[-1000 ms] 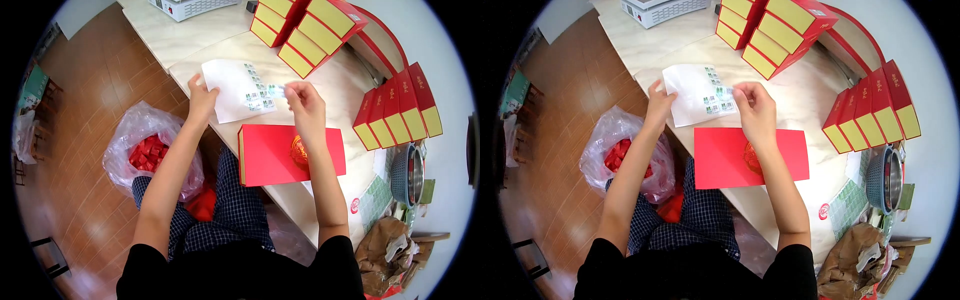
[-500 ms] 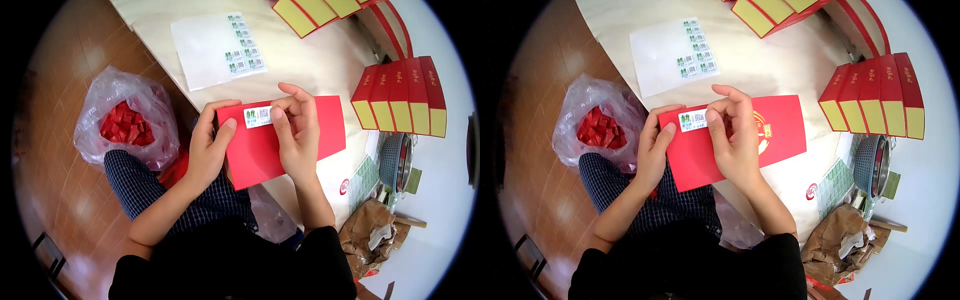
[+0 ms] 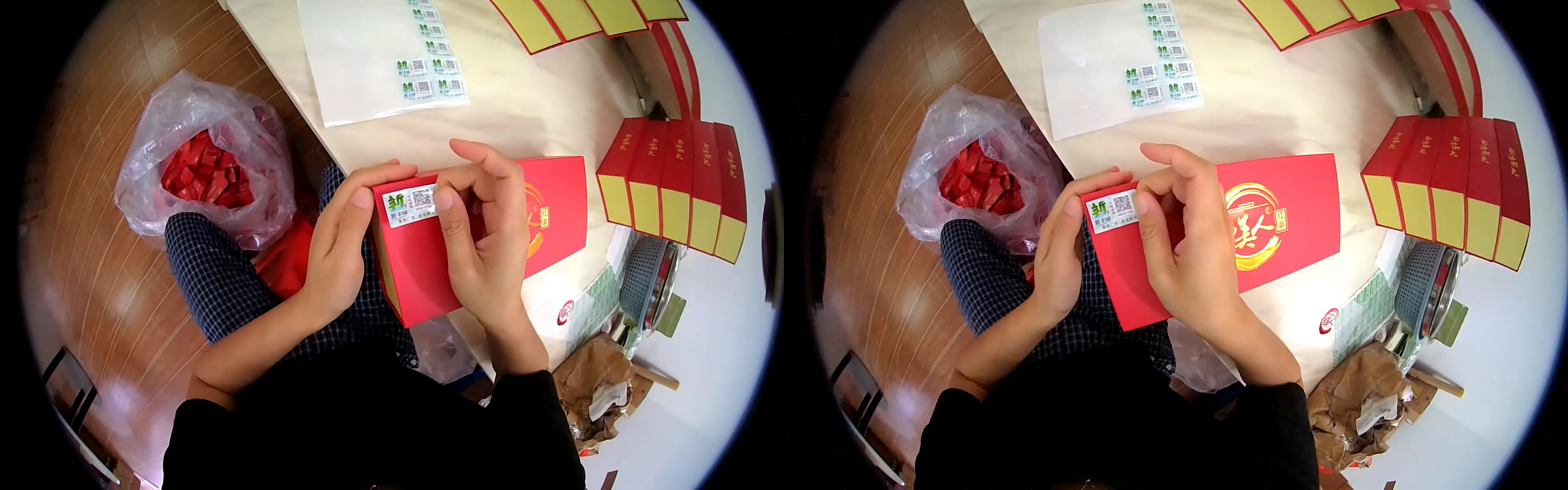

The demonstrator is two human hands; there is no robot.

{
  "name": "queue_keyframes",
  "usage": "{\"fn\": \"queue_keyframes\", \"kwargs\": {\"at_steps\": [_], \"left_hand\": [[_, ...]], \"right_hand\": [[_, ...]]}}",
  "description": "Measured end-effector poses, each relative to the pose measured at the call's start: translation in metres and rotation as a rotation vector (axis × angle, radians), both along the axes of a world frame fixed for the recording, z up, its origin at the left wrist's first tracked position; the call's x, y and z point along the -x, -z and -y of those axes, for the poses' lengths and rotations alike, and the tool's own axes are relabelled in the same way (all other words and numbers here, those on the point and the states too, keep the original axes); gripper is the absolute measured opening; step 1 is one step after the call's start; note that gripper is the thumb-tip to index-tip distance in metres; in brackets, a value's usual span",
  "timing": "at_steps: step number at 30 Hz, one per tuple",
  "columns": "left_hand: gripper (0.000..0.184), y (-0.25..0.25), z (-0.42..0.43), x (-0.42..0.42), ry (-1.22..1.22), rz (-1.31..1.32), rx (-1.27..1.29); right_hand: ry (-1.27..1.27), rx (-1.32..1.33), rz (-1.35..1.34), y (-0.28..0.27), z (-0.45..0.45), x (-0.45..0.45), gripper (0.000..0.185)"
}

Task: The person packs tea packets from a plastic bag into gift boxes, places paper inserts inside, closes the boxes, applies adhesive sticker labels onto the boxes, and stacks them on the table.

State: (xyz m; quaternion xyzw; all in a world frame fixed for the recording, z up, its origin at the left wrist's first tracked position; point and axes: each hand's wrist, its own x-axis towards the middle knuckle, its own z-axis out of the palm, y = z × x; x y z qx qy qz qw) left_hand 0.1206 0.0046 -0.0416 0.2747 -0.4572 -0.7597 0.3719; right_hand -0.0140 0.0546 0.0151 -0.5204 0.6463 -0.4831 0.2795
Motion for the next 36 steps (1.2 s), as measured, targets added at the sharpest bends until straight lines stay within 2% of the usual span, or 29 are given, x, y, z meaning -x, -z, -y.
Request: {"fn": "queue_keyframes", "kwargs": {"at_steps": [16,36], "left_hand": [[0.041,-0.0002,0.0019,-0.0013,0.02,0.012,0.005],[0.04,0.0034,0.0013,-0.0054,0.078,0.004,0.065]], "right_hand": [[0.046,0.015,-0.106,0.0049,0.0006,-0.0017,0.04],[0.042,-0.039,-0.106,0.0001,-0.0002,-0.0029,0.042]]}}
